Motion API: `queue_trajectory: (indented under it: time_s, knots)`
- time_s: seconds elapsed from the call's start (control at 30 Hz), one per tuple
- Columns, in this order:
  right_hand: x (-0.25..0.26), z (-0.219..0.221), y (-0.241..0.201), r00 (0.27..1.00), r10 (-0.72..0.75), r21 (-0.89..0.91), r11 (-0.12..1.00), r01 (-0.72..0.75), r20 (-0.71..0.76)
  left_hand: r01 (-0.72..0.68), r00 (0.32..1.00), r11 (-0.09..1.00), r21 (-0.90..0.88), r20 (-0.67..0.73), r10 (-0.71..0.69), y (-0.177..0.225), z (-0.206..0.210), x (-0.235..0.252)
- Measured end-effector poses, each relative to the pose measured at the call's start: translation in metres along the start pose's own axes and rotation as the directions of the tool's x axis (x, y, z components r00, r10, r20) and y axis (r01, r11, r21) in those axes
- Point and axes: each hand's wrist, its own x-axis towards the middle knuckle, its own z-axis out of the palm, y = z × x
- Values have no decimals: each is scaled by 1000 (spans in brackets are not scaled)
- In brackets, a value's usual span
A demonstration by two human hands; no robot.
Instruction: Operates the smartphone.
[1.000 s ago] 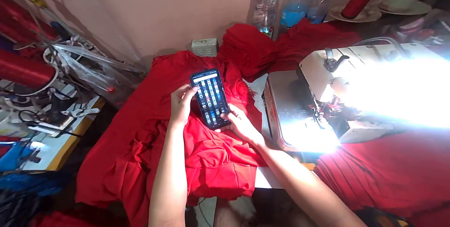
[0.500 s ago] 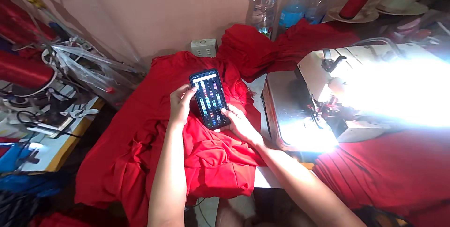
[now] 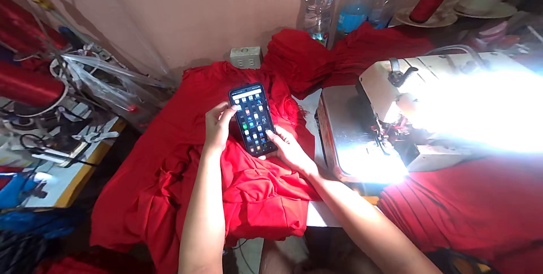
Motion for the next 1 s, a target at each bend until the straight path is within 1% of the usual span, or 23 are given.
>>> queue_trajectory:
  time_s: [0.13, 0.37, 0.83, 1.0]
  knots:
    - [0, -1, 0, 1000, 0, 30, 1000, -1, 8, 9, 1000, 1000, -1, -6, -9, -1, 0, 0]
    - [1, 0, 1, 1000, -1, -6, 1000, 1, -11, 8, 1000, 1000, 15, 1, -8, -1, -1, 0]
    - [0, -2, 3, 1000, -6, 55, 998, 5, 10, 3, 1000, 1000, -3, 1, -3, -2, -1, 0]
    - [0, 0, 1, 1000, -4, 47, 999, 4, 2, 5, 1000, 1000, 7, 4, -5, -1, -1, 0]
